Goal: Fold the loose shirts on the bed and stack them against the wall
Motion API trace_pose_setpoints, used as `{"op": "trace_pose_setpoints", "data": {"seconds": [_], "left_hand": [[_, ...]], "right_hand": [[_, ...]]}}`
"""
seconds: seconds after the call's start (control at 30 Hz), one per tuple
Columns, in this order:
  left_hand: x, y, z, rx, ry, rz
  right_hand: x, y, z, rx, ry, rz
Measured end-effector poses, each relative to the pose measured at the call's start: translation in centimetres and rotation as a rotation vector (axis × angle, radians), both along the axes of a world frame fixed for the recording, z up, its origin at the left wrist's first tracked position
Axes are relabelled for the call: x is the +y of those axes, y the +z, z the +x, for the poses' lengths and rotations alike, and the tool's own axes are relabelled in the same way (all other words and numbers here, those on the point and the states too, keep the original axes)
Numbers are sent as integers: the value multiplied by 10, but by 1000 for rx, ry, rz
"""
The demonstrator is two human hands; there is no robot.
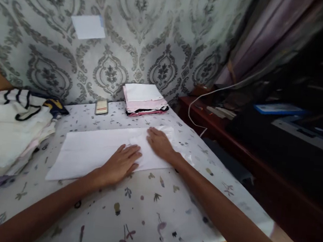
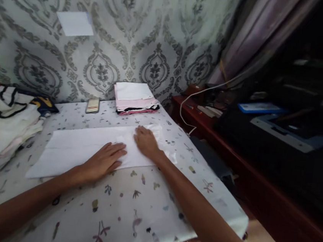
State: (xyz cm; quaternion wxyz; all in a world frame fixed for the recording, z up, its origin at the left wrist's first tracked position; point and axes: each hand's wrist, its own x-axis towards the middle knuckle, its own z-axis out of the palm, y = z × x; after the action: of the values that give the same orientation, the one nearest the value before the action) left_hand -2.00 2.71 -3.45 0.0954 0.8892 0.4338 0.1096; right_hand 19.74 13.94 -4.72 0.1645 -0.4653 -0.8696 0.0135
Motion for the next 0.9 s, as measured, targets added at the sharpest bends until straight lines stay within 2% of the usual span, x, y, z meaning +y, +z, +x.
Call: {"op": "trace_pose_setpoints", "data": {"seconds": [0.07, 0.13, 0.27, 0.47, 0.57, 0.73, 0.8, 0.9], "left_hand": [[-3, -1, -14, 1, 52, -27], [-9, -3, -30, -1, 96, -54], [-25, -1, -71, -11, 232, -69], [-45, 15, -152, -35, 474, 62], [-50, 17, -185, -53, 556, 86], [-54, 12, -203, -51, 625, 85], [-54, 11, -203, -47, 660, 75], [-54, 15, -204, -58, 717, 40]], "right_hand": [[8, -12, 1, 3, -59, 33], [12, -21, 6, 0, -55, 66], [18, -27, 10, -30, -36, 65], [5, -14, 3, -17, -53, 81], [-11, -1, -8, 52, 7, 108], [-38, 12, -45, 135, 297, 17], [-45, 10, -61, 136, 385, -3], [-50, 4, -80, 135, 445, -8]]}}
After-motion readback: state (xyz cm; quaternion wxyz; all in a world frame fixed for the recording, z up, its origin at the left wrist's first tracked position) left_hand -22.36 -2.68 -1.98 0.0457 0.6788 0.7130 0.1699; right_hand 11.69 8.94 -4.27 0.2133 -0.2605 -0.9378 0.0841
